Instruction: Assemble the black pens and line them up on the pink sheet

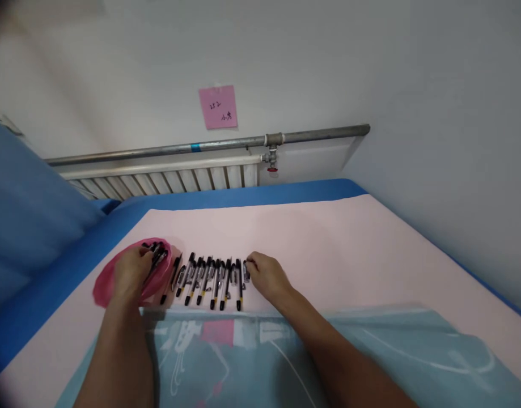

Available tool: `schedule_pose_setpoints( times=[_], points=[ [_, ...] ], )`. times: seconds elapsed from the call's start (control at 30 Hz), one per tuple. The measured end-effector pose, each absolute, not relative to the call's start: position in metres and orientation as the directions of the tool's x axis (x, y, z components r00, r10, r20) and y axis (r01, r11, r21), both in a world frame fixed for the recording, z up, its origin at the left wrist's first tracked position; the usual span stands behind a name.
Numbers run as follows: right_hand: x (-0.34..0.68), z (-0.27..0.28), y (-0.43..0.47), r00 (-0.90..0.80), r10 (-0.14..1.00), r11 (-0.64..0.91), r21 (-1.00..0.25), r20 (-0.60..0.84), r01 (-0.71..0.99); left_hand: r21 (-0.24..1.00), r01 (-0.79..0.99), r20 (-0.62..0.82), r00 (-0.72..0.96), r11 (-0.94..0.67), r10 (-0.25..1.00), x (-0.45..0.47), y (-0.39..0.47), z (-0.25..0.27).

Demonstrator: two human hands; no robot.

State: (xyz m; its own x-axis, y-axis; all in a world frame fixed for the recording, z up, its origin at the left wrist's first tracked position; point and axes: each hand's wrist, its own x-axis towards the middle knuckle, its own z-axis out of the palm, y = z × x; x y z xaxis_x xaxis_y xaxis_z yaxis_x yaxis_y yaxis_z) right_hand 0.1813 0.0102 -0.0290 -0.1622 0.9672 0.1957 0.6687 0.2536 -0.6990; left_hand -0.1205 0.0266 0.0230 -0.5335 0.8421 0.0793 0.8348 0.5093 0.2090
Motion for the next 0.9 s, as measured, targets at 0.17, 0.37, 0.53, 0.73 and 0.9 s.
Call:
schedule_pose_setpoints(
  times=[0.17,0.37,0.53,0.73,0.9],
  points=[
    [0.182,-0.027,0.008,-0.158,0.97,0.243,-0.719,0.185,0.651,0.184,0.849,0.071,-0.514,0.495,0.855,-0.117,0.028,0.018],
    [0.182,-0.026,0.006,-0.164,0.971,0.241,-0.727,0.176,0.643,0.172,0.854,0.041,-0.505,0.491,0.862,-0.115,0.026,0.02],
    [0.182,-0.025,0.005,-0.177,0.969,0.249,-0.722,0.175,0.646,0.187,0.862,0.029,-0.483,0.47,0.875,-0.113,0.024,0.021],
    [0.181,-0.02,0.004,-0.119,0.974,0.228,-0.795,0.195,0.562,0.328,0.883,0.156,-0.4,0.335,0.903,-0.089,0.02,0.037],
    [0.177,0.003,-0.005,0.057,0.987,0.132,-0.966,0.148,0.22,0.868,0.495,0.096,-0.099,-0.035,0.99,-0.013,0.002,0.04]
  ],
)
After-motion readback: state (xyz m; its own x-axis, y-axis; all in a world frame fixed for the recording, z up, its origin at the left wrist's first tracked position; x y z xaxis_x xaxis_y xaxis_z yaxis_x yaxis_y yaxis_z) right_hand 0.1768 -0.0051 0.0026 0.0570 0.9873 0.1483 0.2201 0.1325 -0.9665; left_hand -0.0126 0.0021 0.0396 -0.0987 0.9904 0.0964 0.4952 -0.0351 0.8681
